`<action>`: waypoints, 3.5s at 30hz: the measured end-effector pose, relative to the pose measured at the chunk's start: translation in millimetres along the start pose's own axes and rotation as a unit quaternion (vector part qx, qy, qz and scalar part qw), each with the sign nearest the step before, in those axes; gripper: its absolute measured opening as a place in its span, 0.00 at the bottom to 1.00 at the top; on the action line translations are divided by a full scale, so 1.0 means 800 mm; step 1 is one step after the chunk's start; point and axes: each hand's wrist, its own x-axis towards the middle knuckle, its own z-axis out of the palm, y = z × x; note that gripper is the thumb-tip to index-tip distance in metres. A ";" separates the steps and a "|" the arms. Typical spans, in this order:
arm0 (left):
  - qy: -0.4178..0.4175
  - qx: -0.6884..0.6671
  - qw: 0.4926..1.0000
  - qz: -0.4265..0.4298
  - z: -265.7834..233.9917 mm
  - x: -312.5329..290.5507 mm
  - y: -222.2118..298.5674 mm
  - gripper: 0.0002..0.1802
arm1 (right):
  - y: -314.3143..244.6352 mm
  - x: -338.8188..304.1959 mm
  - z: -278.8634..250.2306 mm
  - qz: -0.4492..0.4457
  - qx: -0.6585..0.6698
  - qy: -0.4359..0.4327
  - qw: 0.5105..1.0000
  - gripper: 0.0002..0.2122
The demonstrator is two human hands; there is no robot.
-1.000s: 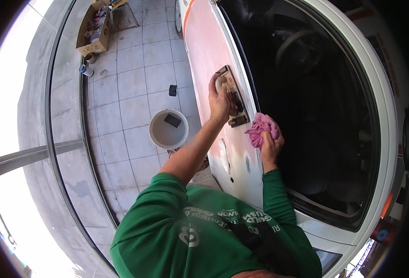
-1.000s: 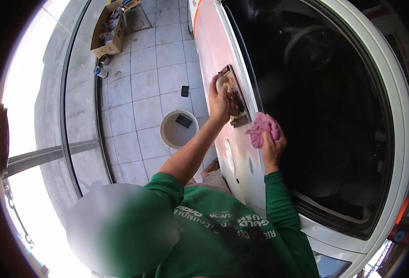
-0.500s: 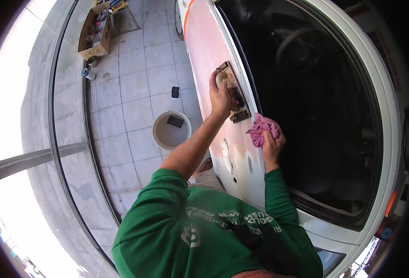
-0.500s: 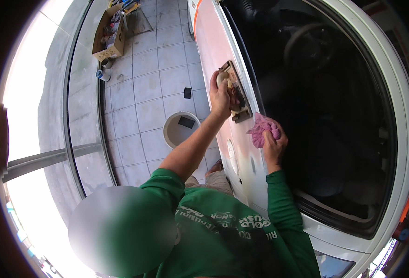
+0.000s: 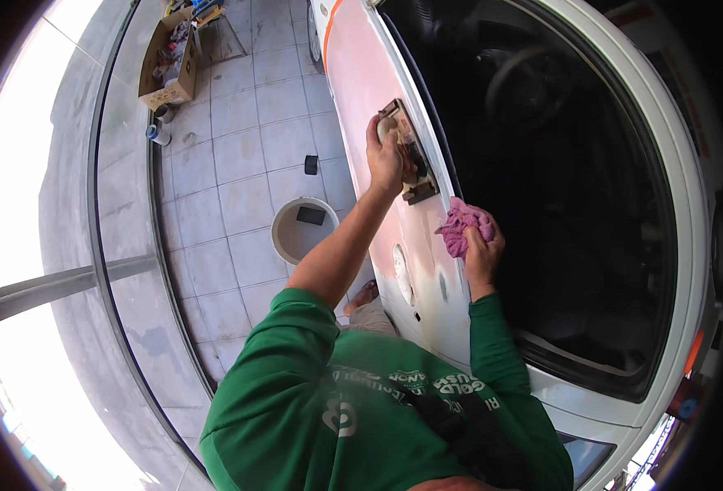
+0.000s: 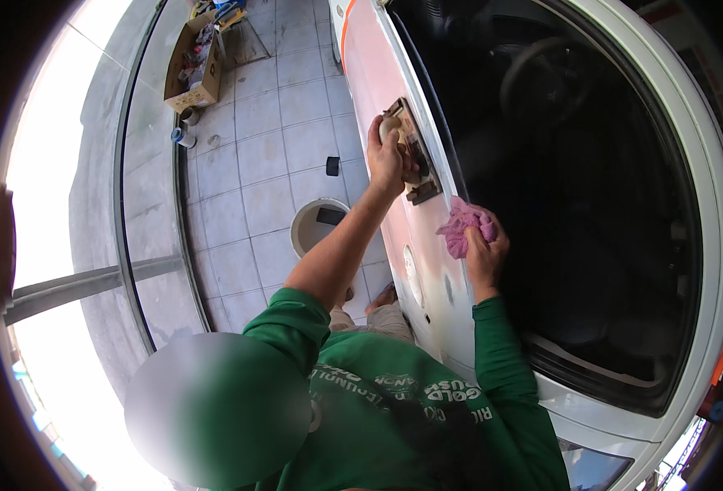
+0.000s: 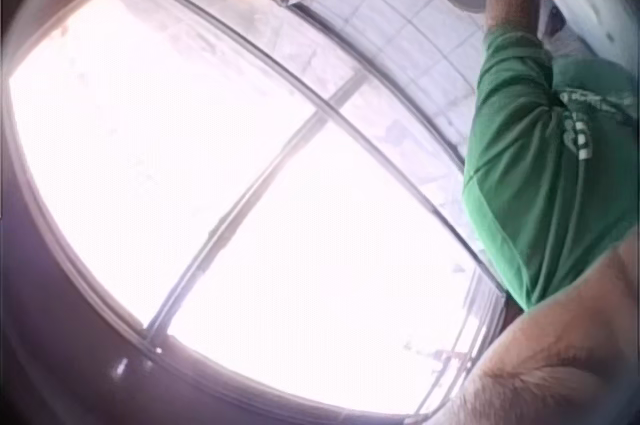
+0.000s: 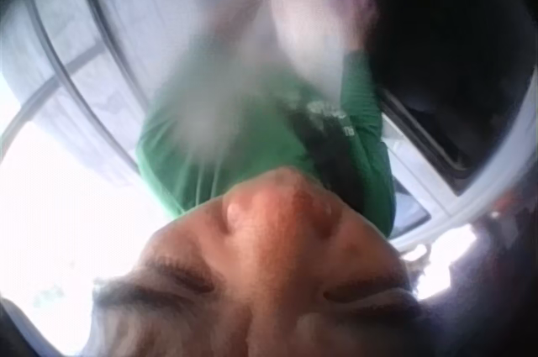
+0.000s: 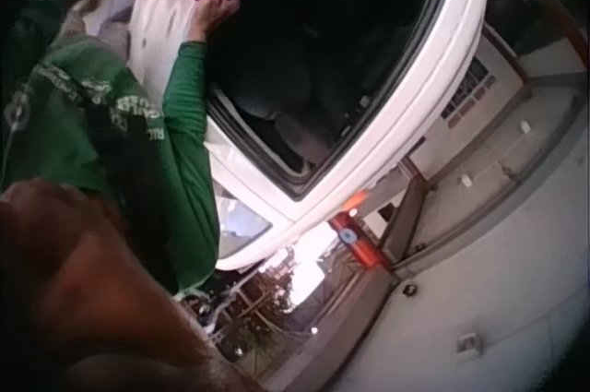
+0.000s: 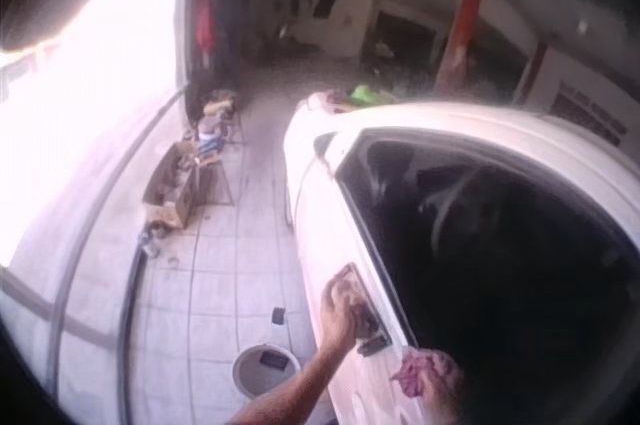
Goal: The person attaches a sanding block to a sanding tool and then sands the surface of a car door. They wipe the surface with a cloth and continue sanding different areas of the door.
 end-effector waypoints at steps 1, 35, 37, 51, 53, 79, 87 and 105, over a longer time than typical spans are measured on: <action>0.007 0.022 1.000 0.002 0.005 0.036 0.019 0.29 | -0.003 0.002 0.003 -0.007 -0.014 -0.009 1.000 0.16; -0.005 -0.031 0.997 -0.074 -0.058 0.020 -0.021 0.32 | 0.003 0.001 0.001 0.022 0.046 0.000 0.999 0.15; -0.012 -0.014 0.994 -0.112 -0.083 -0.104 -0.065 0.34 | 0.010 0.002 -0.005 0.019 0.037 0.007 0.999 0.15; -0.001 -0.054 0.990 -0.127 -0.108 -0.185 -0.102 0.35 | 0.034 0.006 -0.015 0.028 0.069 0.009 0.997 0.13; 0.030 -0.075 0.984 -0.161 -0.118 -0.308 -0.141 0.35 | 0.041 0.000 -0.018 0.032 0.073 0.017 0.997 0.13; 0.012 0.019 0.999 -0.030 -0.010 -0.034 -0.009 0.33 | 0.004 -0.006 0.018 -0.219 -0.121 -0.011 0.968 0.11; 0.010 -0.035 0.996 -0.085 -0.039 -0.145 -0.066 0.32 | -0.075 0.102 0.073 -0.325 -0.244 -0.090 0.909 0.07; 0.022 -0.028 0.999 -0.015 0.000 0.168 0.051 0.33 | 0.029 0.351 0.212 -0.181 -0.377 -0.028 0.908 0.17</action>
